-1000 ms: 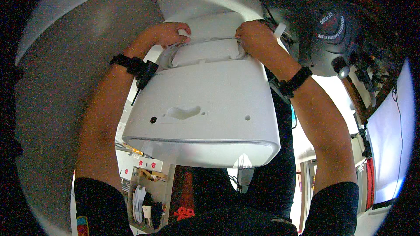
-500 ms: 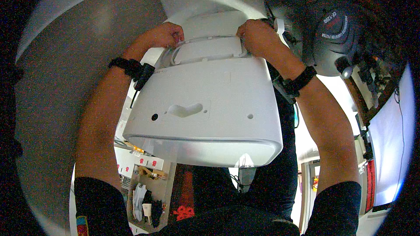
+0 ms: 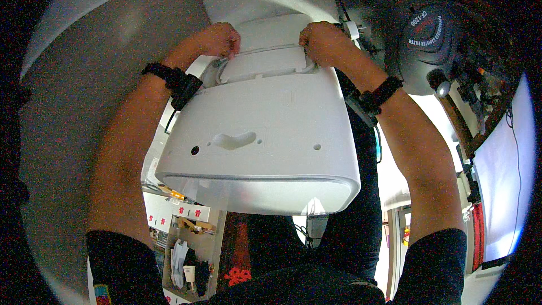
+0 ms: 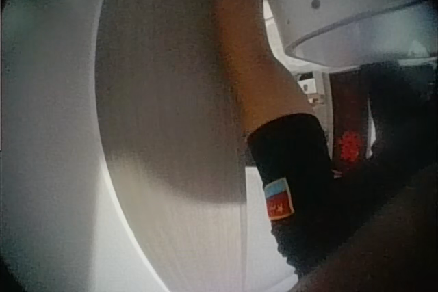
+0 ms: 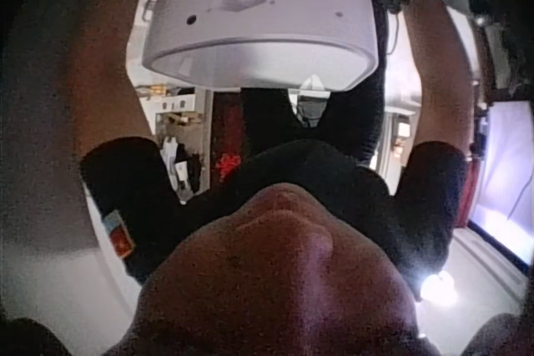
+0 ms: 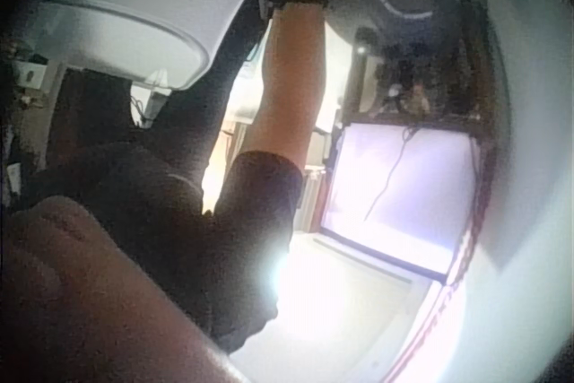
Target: The person secures a white rectangular appliance to the ceiling by hand, then carries it to the floor and sits to continue handling it. The person then stands and walks to a table, placing the appliance down.
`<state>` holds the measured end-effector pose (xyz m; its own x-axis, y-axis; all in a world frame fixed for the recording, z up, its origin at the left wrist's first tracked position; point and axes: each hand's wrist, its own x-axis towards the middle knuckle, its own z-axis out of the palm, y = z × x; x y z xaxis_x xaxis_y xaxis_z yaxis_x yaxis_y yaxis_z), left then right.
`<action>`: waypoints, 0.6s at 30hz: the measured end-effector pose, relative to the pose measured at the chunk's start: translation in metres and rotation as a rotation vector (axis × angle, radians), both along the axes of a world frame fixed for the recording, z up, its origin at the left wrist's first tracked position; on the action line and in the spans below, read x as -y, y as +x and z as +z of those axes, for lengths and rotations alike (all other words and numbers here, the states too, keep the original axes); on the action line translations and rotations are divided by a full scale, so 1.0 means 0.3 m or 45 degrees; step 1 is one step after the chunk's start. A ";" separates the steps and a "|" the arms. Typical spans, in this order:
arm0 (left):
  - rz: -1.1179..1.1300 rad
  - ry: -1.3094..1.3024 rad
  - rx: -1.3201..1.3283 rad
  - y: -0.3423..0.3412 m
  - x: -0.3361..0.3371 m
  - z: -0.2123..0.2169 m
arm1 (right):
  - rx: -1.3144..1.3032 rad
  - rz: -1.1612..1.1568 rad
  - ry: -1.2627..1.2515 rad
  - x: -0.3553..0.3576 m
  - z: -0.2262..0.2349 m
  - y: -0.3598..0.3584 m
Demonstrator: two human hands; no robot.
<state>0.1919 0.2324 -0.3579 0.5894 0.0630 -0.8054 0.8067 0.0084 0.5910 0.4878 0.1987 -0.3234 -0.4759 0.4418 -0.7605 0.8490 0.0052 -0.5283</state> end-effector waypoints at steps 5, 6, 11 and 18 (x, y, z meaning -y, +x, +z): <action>0.117 -0.026 -0.038 0.018 0.008 0.015 | -0.193 0.006 0.062 0.000 -0.005 -0.019; 0.116 -0.011 -0.003 0.020 0.011 0.014 | -0.296 0.011 0.065 -0.004 -0.003 -0.026; -0.100 0.162 0.130 0.034 0.014 0.021 | -0.130 0.117 -0.027 -0.007 0.038 -0.061; -0.169 0.149 -0.033 0.036 0.011 0.081 | -0.044 0.155 0.235 0.017 0.031 -0.038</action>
